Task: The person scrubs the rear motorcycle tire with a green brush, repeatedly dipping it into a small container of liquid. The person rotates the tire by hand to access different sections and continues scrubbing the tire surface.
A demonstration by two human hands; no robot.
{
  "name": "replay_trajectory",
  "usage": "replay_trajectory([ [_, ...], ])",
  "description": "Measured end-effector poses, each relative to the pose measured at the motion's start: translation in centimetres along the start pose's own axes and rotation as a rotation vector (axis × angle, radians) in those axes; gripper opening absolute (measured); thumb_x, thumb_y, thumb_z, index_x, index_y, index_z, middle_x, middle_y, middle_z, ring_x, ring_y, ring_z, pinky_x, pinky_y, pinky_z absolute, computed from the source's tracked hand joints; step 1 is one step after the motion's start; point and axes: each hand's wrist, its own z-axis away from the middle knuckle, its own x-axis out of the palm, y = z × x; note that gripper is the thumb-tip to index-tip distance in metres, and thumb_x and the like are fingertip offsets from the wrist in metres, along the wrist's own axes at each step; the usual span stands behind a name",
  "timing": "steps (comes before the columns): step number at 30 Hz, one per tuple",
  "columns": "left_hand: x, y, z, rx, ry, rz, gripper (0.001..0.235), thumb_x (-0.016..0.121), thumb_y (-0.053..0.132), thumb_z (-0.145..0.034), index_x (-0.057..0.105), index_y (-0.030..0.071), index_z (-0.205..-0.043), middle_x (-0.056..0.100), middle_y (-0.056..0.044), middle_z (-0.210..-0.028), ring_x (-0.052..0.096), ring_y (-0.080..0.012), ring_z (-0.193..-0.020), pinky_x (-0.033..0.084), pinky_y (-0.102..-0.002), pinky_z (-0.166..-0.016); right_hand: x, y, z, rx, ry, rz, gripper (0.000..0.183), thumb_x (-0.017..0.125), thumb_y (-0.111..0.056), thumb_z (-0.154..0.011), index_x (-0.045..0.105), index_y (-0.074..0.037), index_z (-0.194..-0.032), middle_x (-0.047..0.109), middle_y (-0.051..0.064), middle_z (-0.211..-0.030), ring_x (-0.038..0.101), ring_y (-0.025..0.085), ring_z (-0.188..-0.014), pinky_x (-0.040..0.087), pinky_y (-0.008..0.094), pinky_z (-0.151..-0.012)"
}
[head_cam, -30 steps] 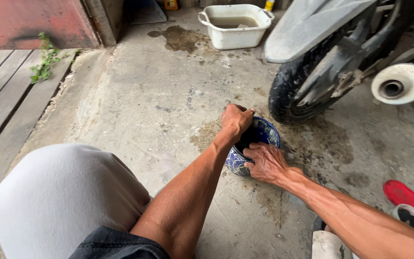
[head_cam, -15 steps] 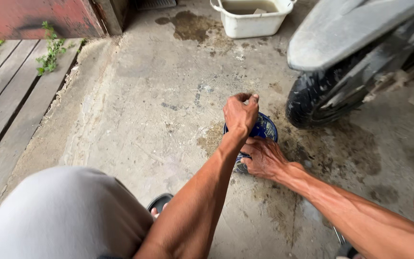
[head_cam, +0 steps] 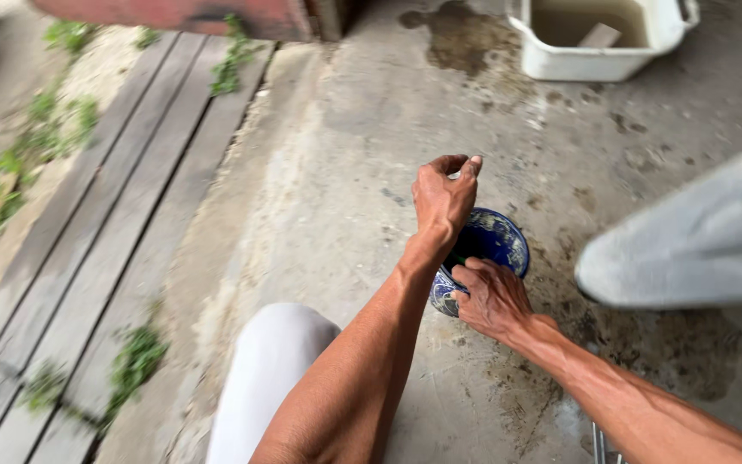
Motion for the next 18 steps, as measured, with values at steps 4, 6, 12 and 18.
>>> replay_trajectory([
  [4, -4.1, 5.8, -1.0, -0.018, 0.031, -0.002, 0.042, 0.07, 0.036, -0.087, 0.078, 0.002, -0.111, 0.079, -0.019, -0.107, 0.075, -0.0333, -0.105, 0.054, -0.041, -0.098, -5.3, -3.8, -2.8, -0.133, 0.101, -0.08, 0.034, 0.079, -0.013, -0.07, 0.06, -0.006, -0.097, 0.059, 0.018, -0.085, 0.06, 0.041, -0.078, 0.049, 0.055, -0.064],
  [6, -6.0, 8.4, -1.5, -0.058, 0.027, 0.008, 0.042, 0.07, 0.036, -0.087, 0.079, 0.003, -0.111, 0.079, -0.019, -0.106, 0.076, -0.0327, -0.103, 0.054, -0.04, -0.098, -8.3, -5.8, -4.5, -0.302, 0.28, -0.123, 0.042, 0.076, -0.012, -0.069, 0.06, -0.001, -0.106, 0.061, 0.022, -0.093, 0.059, 0.045, -0.079, 0.047, 0.056, -0.061],
  [12, -10.3, 17.3, -4.4, -0.128, -0.056, 0.008, 0.044, 0.071, 0.038, -0.087, 0.077, 0.003, -0.113, 0.078, -0.022, -0.105, 0.076, -0.034, -0.103, 0.055, -0.041, -0.097, -18.9, -11.8, -10.8, 0.074, -0.141, -0.054, 0.027, 0.08, -0.014, -0.074, 0.062, -0.003, -0.091, 0.061, 0.017, -0.084, 0.063, 0.04, -0.078, 0.051, 0.055, -0.065],
  [18, -12.5, 26.1, -8.3, -0.12, -0.235, -0.063, 0.046, 0.072, 0.038, -0.086, 0.076, 0.005, -0.117, 0.076, -0.023, -0.106, 0.074, -0.0349, -0.104, 0.055, -0.041, -0.097, -27.2, -14.2, -17.2, 0.232, -0.137, 0.013, 0.024, 0.079, -0.015, -0.075, 0.064, -0.003, -0.088, 0.064, 0.017, -0.085, 0.066, 0.039, -0.084, 0.054, 0.053, -0.07],
])
